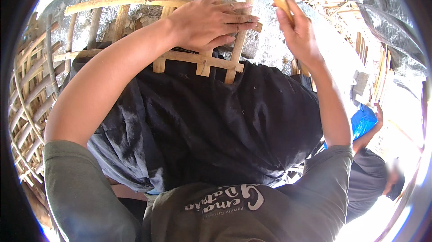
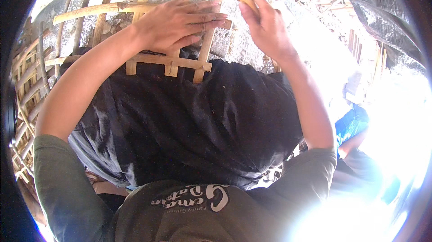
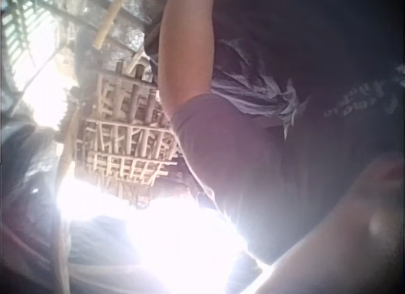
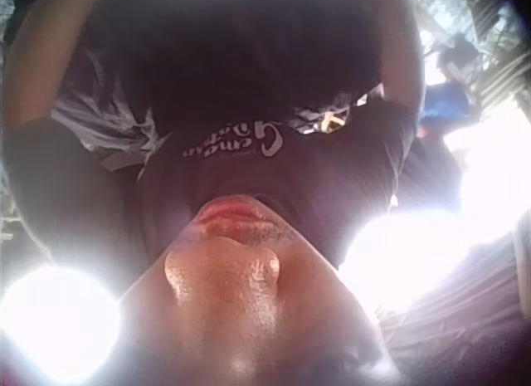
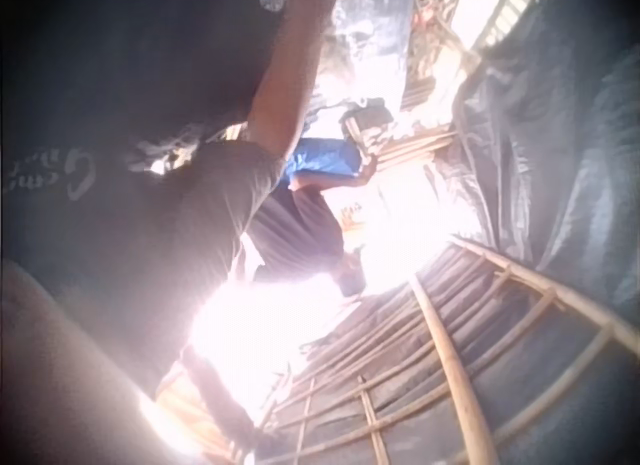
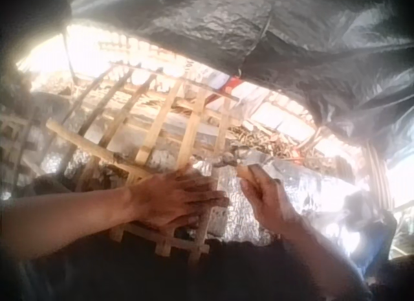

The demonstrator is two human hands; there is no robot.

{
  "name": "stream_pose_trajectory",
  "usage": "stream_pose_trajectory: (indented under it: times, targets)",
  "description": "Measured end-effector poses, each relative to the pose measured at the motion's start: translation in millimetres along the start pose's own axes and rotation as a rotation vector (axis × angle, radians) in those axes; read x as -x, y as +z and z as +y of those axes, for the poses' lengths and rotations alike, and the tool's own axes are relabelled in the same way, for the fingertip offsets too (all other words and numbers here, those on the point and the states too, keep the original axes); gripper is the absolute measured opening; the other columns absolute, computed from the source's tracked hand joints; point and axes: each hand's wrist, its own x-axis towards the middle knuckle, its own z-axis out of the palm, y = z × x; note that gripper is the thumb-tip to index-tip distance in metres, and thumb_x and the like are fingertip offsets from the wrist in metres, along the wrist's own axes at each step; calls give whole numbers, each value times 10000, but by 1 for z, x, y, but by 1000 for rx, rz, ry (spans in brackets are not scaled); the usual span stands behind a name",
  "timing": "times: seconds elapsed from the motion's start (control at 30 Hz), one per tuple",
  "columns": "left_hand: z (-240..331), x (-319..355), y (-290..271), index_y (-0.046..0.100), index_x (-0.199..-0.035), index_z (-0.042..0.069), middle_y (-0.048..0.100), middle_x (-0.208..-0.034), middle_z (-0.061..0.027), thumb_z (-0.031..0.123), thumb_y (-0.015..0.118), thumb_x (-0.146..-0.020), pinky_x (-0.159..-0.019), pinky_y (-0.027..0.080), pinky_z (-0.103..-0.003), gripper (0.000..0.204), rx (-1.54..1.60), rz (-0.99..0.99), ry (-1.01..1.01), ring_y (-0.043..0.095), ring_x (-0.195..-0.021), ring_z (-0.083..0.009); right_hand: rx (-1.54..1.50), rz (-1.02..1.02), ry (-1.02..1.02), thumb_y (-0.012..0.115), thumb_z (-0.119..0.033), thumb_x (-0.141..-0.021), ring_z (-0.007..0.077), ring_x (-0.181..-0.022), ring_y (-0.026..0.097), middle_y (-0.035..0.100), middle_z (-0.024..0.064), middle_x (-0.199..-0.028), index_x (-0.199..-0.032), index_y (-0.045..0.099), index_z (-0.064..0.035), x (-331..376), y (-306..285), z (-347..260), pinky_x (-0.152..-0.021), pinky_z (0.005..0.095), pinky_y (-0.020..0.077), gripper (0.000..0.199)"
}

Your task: The person assembles a bamboo lattice structure by placing bamboo strips across a frame and securing them with a hammer and nails. They repeatedly position strips, tap them into place, and adjust alignment while seated on the ground.

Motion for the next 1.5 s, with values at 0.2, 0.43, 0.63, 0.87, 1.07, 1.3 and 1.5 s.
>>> stream_pose_trajectory:
  times: [0.2,0.43,0.63,0.87,1.07,1.3,1.5]
  targets:
    - [1,-1,1,343,-1501,226,386,-1524,51,340,385,-1005,-1205,175,-530,510,35,-60,-19,292,-1439,-195,173,-105,-64,554,-229,-990,318,-677,682,656,191,-787,-1229,540,-50,30,-32,-15,-620,392,494,299]
    - [1,-1,-2,372,-1489,211,429,-1500,24,292,415,-991,-1205,161,-543,505,80,-57,-20,288,-1444,-216,142,-96,-68,540,-220,-995,346,-652,673,655,178,-738,-1183,536,-52,40,-26,-22,-577,397,489,252]
    - [2,-1,-3,381,-1483,209,455,-1479,-10,274,424,-985,-1204,175,-541,505,72,-56,-23,310,-1434,-221,98,-11,-187,535,-221,-997,301,-562,667,631,189,-659,-1101,515,-48,43,-16,-14,-482,410,466,202]
    - [1,0,0,416,-1465,202,445,-1485,2,287,404,-995,-1206,186,-512,477,18,-61,-24,324,-1424,-206,179,-67,-189,563,-180,-979,301,-539,667,652,178,-660,-1167,522,-46,48,-9,-1,-454,392,488,234]
    - [2,0,-1,468,-1431,207,448,-1479,36,309,398,-1007,-1201,209,-492,442,-15,-50,-24,333,-1414,-170,228,-24,-228,551,-153,-982,321,-555,662,632,190,-649,-1127,511,-16,47,-11,-4,-469,394,480,204]
    - [2,-1,-2,447,-1445,205,441,-1487,28,317,432,-988,-1203,196,-494,471,5,-72,-28,331,-1418,-188,264,-100,-139,542,-203,-993,367,-592,656,617,179,-644,-1104,489,-44,44,-11,-10,-525,420,489,200]
    - [2,-1,0,464,-1435,214,440,-1490,24,321,441,-982,-1206,193,-482,465,28,-37,-33,341,-1413,-183,284,-223,-101,555,-198,-989,372,-596,654,606,178,-643,-1136,486,-32,42,-12,-8,-531,409,486,233]
